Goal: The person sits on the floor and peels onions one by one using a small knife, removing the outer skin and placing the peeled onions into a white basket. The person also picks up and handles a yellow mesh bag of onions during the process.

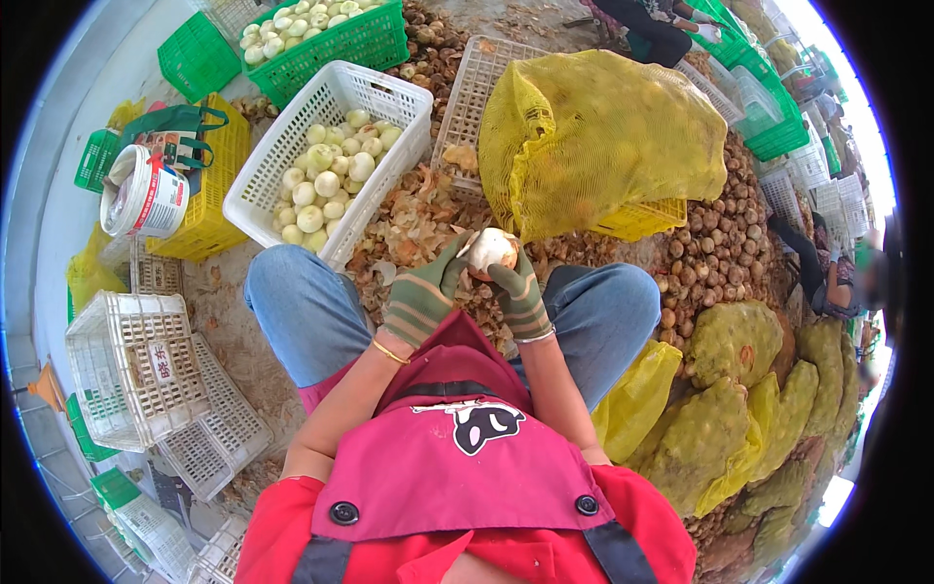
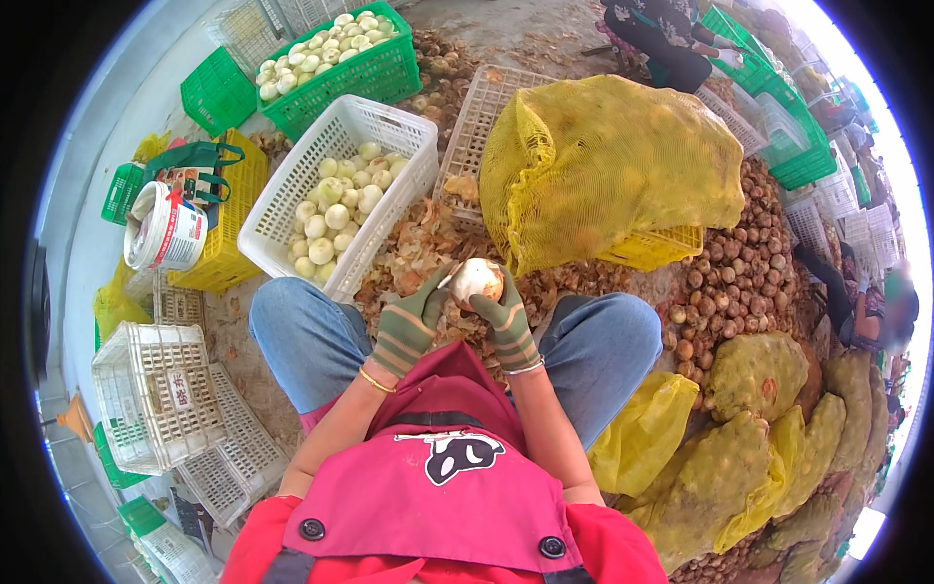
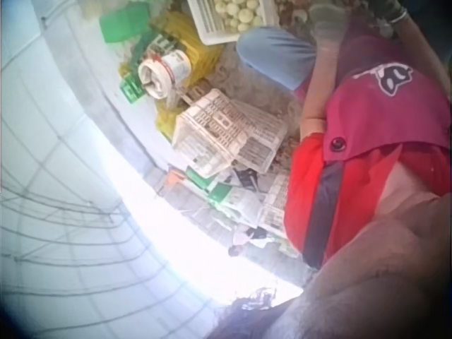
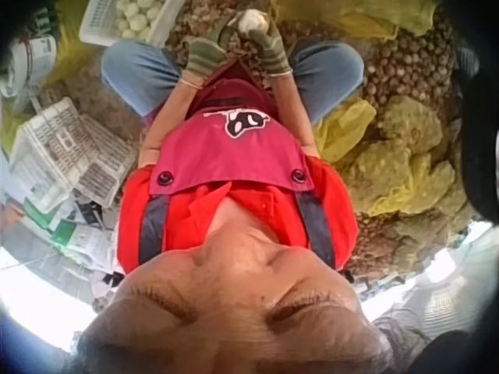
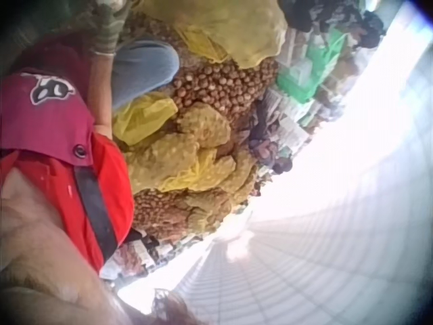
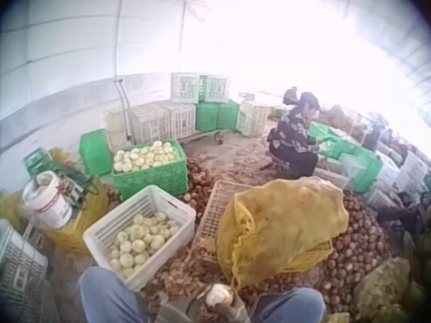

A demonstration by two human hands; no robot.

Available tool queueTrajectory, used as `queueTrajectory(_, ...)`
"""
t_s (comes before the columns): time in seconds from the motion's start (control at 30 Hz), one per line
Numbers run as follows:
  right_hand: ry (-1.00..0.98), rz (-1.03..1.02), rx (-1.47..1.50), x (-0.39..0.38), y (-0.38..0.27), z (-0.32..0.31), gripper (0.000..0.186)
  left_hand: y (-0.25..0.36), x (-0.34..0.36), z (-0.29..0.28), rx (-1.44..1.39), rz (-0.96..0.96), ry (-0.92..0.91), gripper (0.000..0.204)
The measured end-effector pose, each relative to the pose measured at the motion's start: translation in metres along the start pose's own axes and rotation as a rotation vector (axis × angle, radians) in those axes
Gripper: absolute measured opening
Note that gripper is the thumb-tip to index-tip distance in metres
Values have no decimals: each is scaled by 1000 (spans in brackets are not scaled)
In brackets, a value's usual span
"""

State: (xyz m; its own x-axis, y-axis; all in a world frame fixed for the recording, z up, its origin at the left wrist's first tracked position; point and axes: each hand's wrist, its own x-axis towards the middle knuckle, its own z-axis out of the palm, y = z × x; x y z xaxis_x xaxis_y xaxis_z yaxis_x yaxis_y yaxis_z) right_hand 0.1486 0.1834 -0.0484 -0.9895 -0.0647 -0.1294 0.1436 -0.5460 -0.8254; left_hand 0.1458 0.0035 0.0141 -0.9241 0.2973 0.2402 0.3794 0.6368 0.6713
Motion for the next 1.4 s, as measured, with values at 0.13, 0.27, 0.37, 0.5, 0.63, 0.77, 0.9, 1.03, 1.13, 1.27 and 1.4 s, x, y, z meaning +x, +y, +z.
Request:
queueTrajectory(0.13,-89,93,362,-4,1,6,70,-11,9,23,-1057,-760,40,33)
queueTrajectory(0.27,-149,89,131,-5,-18,20,76,-27,12,28,-1197,-999,-50,37)
queueTrajectory(0.37,-192,86,-187,-5,-29,31,81,-49,12,44,-1227,-1055,-61,37)
queueTrajectory(0.5,-162,30,-193,-4,-28,27,89,-45,16,31,-1351,-996,-157,32)
queueTrajectory(0.63,-132,-22,-133,-2,-21,28,87,-33,20,37,-1312,-982,-15,26)
queueTrajectory(0.77,-139,-15,-113,-2,-30,29,74,-33,20,32,-1477,-1017,0,22)
queueTrajectory(0.9,70,15,198,-5,-27,40,71,-42,21,34,-1507,-963,-50,21)
queueTrajectory(1.03,273,-174,-461,7,0,29,54,-34,28,42,-1092,-859,-46,26)
queueTrajectory(1.13,278,-1,-13,8,-6,20,59,-43,27,51,-671,-587,85,34)
queueTrajectory(1.27,198,69,301,3,-5,11,60,-33,12,33,-645,-459,171,49)
queueTrajectory(1.4,220,62,229,4,-4,15,59,-4,-18,16,-251,-218,105,45)
